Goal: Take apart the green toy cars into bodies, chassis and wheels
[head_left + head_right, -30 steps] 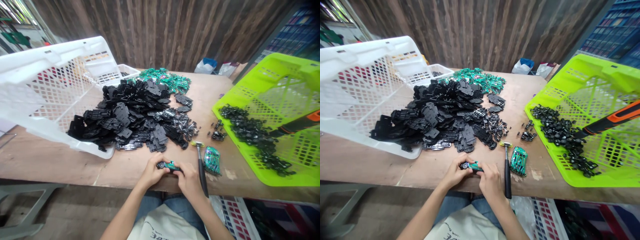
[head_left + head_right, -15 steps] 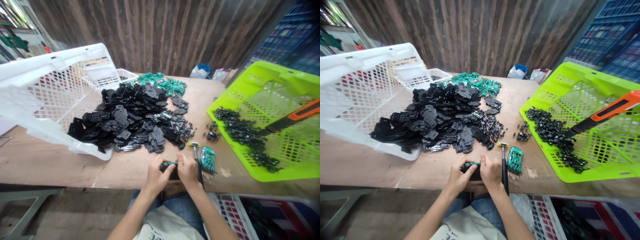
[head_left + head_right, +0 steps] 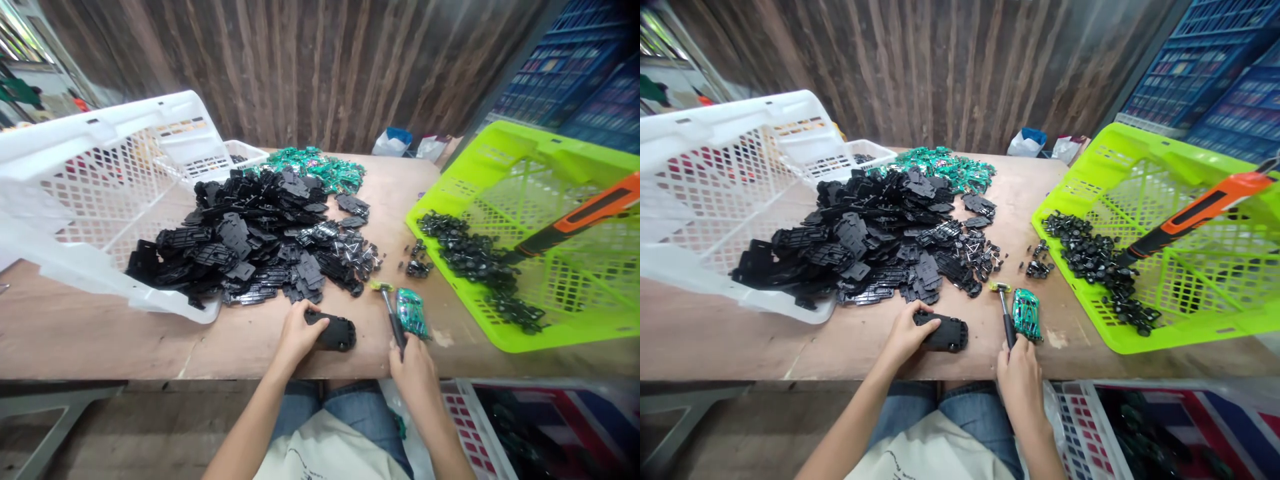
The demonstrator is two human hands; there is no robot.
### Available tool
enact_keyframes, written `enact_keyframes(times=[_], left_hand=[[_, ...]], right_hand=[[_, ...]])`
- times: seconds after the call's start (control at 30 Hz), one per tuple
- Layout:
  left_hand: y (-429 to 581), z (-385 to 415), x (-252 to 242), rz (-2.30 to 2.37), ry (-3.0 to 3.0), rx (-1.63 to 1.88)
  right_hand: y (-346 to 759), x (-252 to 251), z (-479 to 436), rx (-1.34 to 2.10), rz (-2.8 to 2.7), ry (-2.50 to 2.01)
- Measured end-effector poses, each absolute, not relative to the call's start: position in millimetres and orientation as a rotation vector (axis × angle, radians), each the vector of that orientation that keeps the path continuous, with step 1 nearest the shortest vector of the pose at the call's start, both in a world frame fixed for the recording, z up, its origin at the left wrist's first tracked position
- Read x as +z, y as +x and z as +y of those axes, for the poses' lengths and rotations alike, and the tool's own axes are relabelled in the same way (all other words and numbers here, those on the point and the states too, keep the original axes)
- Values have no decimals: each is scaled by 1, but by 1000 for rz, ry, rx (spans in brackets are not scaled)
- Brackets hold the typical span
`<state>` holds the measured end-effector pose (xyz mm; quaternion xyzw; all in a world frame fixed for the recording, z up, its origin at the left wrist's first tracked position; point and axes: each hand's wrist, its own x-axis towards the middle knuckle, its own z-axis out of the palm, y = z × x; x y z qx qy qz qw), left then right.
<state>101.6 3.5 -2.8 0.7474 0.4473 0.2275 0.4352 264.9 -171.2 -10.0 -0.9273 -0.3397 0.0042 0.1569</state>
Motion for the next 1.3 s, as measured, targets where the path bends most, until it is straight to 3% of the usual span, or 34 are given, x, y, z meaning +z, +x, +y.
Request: enact_keyframes(times=[0.17,0.27,0.43,0.57,0.67,0.83,1.07,1.3], left_hand=[[105,5,-7,1108,1836,588],[104,6,-10,1104,1835,593],[98,9,-1,1078,1868,615],[91,6,27,901,1929,791],[91,-6,49,682,2076,806],[94,-23,63,441,2141,775],[95,-31,55,519,2178,820],[110,-40,60,397,2209,812]], right_hand=[[249,-3,-201,389,-705,-2132],[214,-15,-231,468,-684,-2042],[199,-37,-241,406,-880,-2141],[225,-23,-198,249,-1041,-2269],[234,5,-156,137,-1224,-2081],[238,46,-123,295,-1469,-1629],[234,36,-128,-15,-1567,-1651],[252,42,-141,-100,-1594,-1569]])
